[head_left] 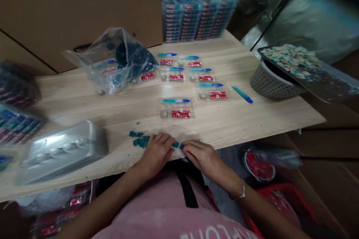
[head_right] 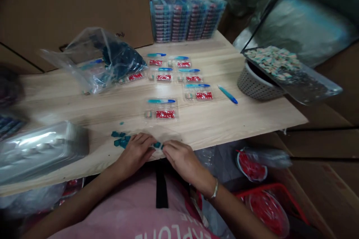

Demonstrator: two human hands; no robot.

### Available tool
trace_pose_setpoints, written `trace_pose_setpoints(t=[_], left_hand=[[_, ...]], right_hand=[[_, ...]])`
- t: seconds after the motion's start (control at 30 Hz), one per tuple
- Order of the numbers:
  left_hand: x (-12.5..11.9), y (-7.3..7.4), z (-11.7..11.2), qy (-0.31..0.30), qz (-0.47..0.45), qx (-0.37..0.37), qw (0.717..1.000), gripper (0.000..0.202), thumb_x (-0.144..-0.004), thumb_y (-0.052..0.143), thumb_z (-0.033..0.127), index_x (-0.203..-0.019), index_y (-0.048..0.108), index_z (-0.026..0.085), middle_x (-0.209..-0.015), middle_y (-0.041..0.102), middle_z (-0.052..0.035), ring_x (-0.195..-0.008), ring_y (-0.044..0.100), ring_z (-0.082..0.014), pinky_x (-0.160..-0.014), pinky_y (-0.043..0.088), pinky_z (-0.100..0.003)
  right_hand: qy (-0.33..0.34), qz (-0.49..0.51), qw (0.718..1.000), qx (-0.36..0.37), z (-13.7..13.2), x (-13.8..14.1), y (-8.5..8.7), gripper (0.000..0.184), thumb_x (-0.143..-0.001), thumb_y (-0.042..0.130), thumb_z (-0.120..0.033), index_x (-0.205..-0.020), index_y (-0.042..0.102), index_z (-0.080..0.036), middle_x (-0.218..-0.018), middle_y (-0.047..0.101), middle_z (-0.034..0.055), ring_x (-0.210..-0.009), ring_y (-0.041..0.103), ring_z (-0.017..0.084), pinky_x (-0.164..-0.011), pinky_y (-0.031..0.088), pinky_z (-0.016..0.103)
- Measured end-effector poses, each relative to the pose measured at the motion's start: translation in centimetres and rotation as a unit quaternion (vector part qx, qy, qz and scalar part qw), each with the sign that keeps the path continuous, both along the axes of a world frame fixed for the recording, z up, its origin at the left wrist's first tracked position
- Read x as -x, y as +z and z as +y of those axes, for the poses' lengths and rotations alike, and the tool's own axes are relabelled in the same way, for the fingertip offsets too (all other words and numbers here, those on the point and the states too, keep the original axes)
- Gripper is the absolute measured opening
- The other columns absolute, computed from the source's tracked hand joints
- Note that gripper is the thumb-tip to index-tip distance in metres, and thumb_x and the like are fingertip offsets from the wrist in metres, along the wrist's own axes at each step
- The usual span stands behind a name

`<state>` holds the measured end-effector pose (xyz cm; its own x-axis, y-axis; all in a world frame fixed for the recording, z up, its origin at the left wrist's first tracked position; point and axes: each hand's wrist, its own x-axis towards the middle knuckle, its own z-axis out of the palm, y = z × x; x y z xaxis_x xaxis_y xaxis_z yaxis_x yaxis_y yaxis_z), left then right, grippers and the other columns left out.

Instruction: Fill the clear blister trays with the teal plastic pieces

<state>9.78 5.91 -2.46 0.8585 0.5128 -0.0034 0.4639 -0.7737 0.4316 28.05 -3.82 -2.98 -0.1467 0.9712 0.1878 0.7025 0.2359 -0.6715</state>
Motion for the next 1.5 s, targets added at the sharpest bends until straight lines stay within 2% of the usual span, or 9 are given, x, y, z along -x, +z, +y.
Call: trace_pose_setpoints(t=[0.2, 0.3, 0.43, 0.67, 0.87, 1.03, 1.3, 1.4, 1.5], left_hand=[[1.1, 0.3, 0.7, 0.023, -0.053, -0.01, 0.998, 0.026, -0.083, 0.057, 0.012, -0.108, 0.061, 0.017, -0.114, 0.063, -0.0113, -0.108, 0.056, -0.0266, -0.091, 0.047, -0.043], [4.5, 0.6, 2.8, 0.142, -0.11, -0.058, 0.982, 0.029, -0.082, 0.048, 0.004, -0.102, 0.064, 0.017, -0.113, 0.063, -0.0118, -0.105, 0.059, -0.0236, -0.092, 0.049, -0.04], [8.2, 0.5, 5.7, 0.225, -0.016, -0.037, 0.974, 0.029, -0.073, 0.049, 0.0, -0.088, 0.068, 0.016, -0.092, 0.068, -0.009, -0.089, 0.064, -0.0222, -0.083, 0.052, -0.036], [7.9, 2.0, 4.9, 0.342, -0.098, -0.001, 0.934, 0.011, -0.072, 0.057, 0.013, -0.077, 0.066, 0.016, -0.075, 0.065, -0.0052, -0.064, 0.061, -0.0177, -0.063, 0.049, -0.029], [4.7, 5.2, -0.3, 0.231, -0.252, 0.287, 0.895, 0.01, -0.071, 0.067, 0.026, -0.076, 0.064, 0.017, -0.068, 0.064, -0.0005, -0.064, 0.059, -0.0132, -0.061, 0.047, -0.023], [3.8, 3.3, -2.4, 0.188, -0.251, 0.446, 0.838, 0.017, -0.072, 0.071, 0.027, -0.078, 0.059, 0.017, -0.07, 0.061, 0.0004, -0.064, 0.056, -0.0113, -0.06, 0.046, -0.022], [3.4, 2.0, -2.9, 0.133, -0.258, 0.557, 0.778, 0.023, -0.074, 0.073, 0.024, -0.08, 0.052, 0.017, -0.072, 0.058, 0.0014, -0.063, 0.052, -0.009, -0.059, 0.042, -0.021], [3.1, 2.1, -3.2, 0.131, -0.266, 0.582, 0.757, 0.024, -0.073, 0.073, 0.023, -0.076, 0.05, 0.017, -0.07, 0.058, 0.002, -0.061, 0.051, -0.0082, -0.058, 0.042, -0.02], [2.7, 2.2, -3.6, 0.127, -0.251, 0.591, 0.756, 0.022, -0.069, 0.072, 0.019, -0.075, 0.051, 0.017, -0.07, 0.056, 0.0033, -0.06, 0.048, -0.0067, -0.057, 0.039, -0.019]], right_hand=[[-0.026, 0.009, 0.999, -0.027, 1.0, -0.5, -1.2, 0.017, -0.09, 0.049, -0.012, -0.081, 0.06, -0.022, -0.098, 0.07, 0.006, -0.091, 0.067, 0.019, -0.077, 0.052, 0.031], [-0.037, 0.027, 0.999, -0.027, 1.1, -0.8, -1.6, 0.011, -0.089, 0.051, -0.016, -0.087, 0.061, -0.023, -0.096, 0.07, 0.0052, -0.087, 0.068, 0.019, -0.075, 0.054, 0.032], [-0.063, 0.044, 0.997, -0.032, 1.2, -0.8, -1.8, 0.013, -0.088, 0.055, -0.024, -0.099, 0.059, -0.022, -0.097, 0.07, 0.0068, -0.087, 0.069, 0.021, -0.073, 0.055, 0.034], [-0.066, 0.08, 0.99, -0.095, 1.5, 0.6, 0.7, 0.011, -0.087, 0.055, -0.017, -0.094, 0.063, -0.022, -0.103, 0.067, 0.0095, -0.099, 0.064, 0.022, -0.083, 0.053, 0.038], [-0.047, 0.352, 0.932, 0.076, 1.7, 5.2, 2.4, 0.012, -0.084, 0.06, -0.025, -0.095, 0.062, -0.02, -0.083, 0.066, 0.0011, -0.072, 0.062, 0.012, -0.065, 0.051, 0.024], [-0.042, 0.421, 0.887, 0.182, 0.5, 5.7, 1.4, 0.014, -0.076, 0.068, -0.029, -0.078, 0.059, -0.019, -0.069, 0.057, -0.0039, -0.061, 0.051, 0.009, -0.057, 0.043, 0.021], [0.0, 0.529, 0.794, 0.298, -0.2, 4.2, 0.5, 0.038, -0.071, 0.073, -0.051, -0.081, 0.055, -0.019, -0.07, 0.058, -0.0037, -0.06, 0.053, 0.009, -0.059, 0.043, 0.022], [0.033, 0.497, 0.814, 0.299, -0.4, 3.9, 0.3, 0.032, -0.077, 0.068, -0.046, -0.078, 0.053, -0.018, -0.066, 0.054, -0.0044, -0.058, 0.049, 0.009, -0.056, 0.039, 0.021], [0.072, 0.421, 0.871, 0.244, -0.9, 3.3, 0.7, 0.019, -0.078, 0.062, -0.034, -0.075, 0.052, -0.019, -0.069, 0.052, -0.0037, -0.061, 0.045, 0.009, -0.056, 0.036, 0.021]])
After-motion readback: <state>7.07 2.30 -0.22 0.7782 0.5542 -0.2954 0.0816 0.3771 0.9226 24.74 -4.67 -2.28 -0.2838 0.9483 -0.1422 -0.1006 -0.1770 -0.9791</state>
